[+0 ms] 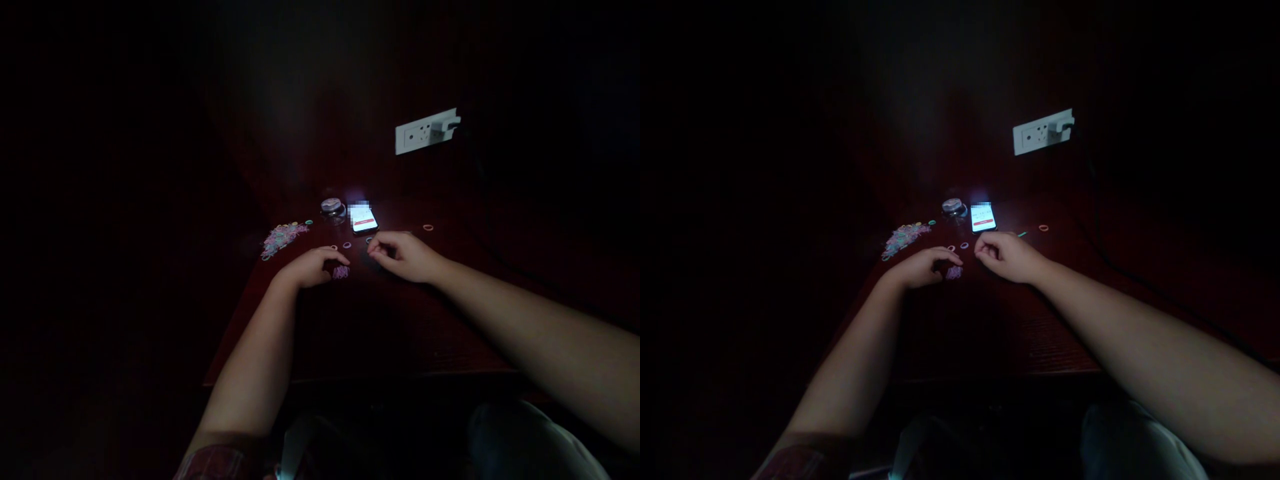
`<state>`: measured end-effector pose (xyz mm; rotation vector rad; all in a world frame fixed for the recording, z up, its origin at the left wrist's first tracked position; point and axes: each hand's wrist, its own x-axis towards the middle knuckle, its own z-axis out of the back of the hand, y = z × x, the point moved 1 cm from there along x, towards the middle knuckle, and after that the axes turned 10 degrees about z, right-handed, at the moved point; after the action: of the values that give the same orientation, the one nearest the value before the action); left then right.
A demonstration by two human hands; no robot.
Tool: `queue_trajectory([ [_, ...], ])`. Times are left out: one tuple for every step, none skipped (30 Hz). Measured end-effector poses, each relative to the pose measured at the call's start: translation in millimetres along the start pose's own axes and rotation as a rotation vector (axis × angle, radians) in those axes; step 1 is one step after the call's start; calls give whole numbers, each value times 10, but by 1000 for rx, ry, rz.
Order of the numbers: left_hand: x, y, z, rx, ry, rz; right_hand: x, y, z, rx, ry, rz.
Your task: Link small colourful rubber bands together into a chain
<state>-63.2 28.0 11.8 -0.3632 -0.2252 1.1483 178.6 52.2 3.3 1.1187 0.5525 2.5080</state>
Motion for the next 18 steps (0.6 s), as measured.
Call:
queue_trajectory([
  [14, -11, -16, 14, 16, -18, 0, 2, 1, -4, 2, 1],
  [29, -24, -34, 33, 33, -35, 1, 3, 3, -7, 4, 1],
  [42, -36, -52, 56, 50, -46, 1, 3, 4, -9, 4, 1],
  [53, -46, -69, 83, 62, -49, 2, 2, 6, -11, 5, -1],
  [62, -54, -83, 109, 67, -43, 2, 1, 8, -11, 4, -2],
  [68, -59, -93, 132, 64, -32, 2, 0, 10, -10, 3, -4],
  [72, -62, -100, 147, 54, -24, 2, -3, 11, -8, 2, -5],
  [75, -62, -103, 153, 41, -20, 1, -5, 11, -6, 2, -5],
  [76, -61, -103, 151, 24, -20, 0, -8, 10, -4, 0, -4],
  [77, -57, -101, 143, 10, -21, -1, -10, 9, -2, 1, -2],
  [77, -53, -97, 130, 0, -20, -3, -13, 8, 0, 3, 1],
  [76, -48, -93, 116, -7, -17, -4, -14, 6, 1, 4, 2],
  [76, -43, -89, 102, -13, -11, -5, -15, 6, 3, 6, 3],
  [76, -39, -85, 90, -17, -6, -5, -15, 6, 4, 6, 3],
  [76, -36, -83, 81, -22, -4, -6, -13, 7, 5, 5, 2],
  [77, -34, -82, 74, -24, -4, -5, -11, 8, 6, 3, 2],
  [78, -32, -82, 69, -28, -6, -5, -7, 10, 8, -1, 0],
  [79, -31, -84, 66, -31, -9, -4, -4, 11, 11, -3, -1],
])
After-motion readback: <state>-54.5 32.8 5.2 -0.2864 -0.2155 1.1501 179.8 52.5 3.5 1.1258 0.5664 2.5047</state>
